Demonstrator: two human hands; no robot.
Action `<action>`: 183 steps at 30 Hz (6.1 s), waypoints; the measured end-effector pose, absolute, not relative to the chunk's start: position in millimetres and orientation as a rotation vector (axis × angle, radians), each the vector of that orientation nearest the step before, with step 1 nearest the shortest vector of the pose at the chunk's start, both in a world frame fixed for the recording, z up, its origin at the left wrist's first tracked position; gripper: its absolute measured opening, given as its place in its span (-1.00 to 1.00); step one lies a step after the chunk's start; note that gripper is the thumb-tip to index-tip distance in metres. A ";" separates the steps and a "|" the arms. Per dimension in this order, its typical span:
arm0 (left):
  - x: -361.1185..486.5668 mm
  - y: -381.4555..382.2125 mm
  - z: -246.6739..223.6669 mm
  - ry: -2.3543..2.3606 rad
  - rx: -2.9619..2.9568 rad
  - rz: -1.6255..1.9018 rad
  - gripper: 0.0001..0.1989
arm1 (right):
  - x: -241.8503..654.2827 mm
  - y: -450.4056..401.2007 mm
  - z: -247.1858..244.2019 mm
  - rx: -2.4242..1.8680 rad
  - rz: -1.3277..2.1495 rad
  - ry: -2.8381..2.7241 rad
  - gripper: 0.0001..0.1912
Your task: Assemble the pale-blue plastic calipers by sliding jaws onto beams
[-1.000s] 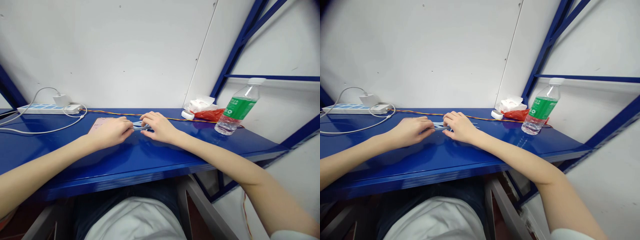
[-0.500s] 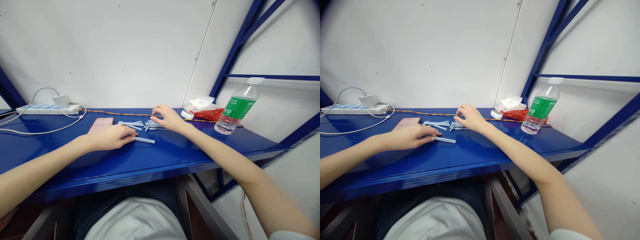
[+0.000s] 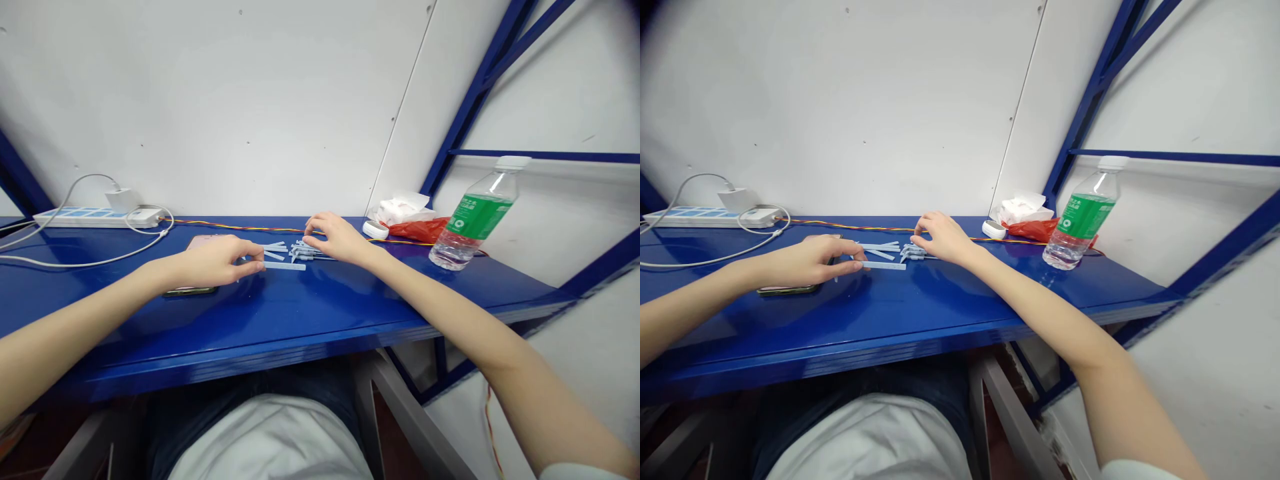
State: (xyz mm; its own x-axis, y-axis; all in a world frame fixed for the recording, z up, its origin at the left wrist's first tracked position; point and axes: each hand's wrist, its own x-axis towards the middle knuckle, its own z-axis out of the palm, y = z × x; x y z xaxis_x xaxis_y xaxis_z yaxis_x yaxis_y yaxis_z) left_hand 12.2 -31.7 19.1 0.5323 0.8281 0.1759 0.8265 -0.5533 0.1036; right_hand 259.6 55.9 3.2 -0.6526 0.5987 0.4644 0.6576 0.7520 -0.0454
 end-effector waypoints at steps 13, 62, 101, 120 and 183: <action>2.9 -8.1 -1.5 1.730 3.106 0.115 -0.73 | 270.0 69.3 -1.4 -1.121 -0.076 -2.716 -0.82; -15.8 4.3 1.8 1.834 3.346 0.161 -0.64 | 256.9 64.7 -6.3 -0.780 -0.332 -2.405 -0.93; 7.0 -9.4 -0.5 1.578 3.391 0.291 -0.64 | 241.2 41.4 -8.9 -0.403 -0.466 -2.432 -0.90; 17.0 -20.0 -1.7 1.614 3.205 0.515 -0.64 | 245.7 44.6 -9.1 -0.445 -0.558 -2.408 -0.89; 4.5 -35.1 10.9 1.290 2.790 0.039 -0.52 | 250.4 46.5 -9.4 -0.607 -0.087 -2.735 -0.83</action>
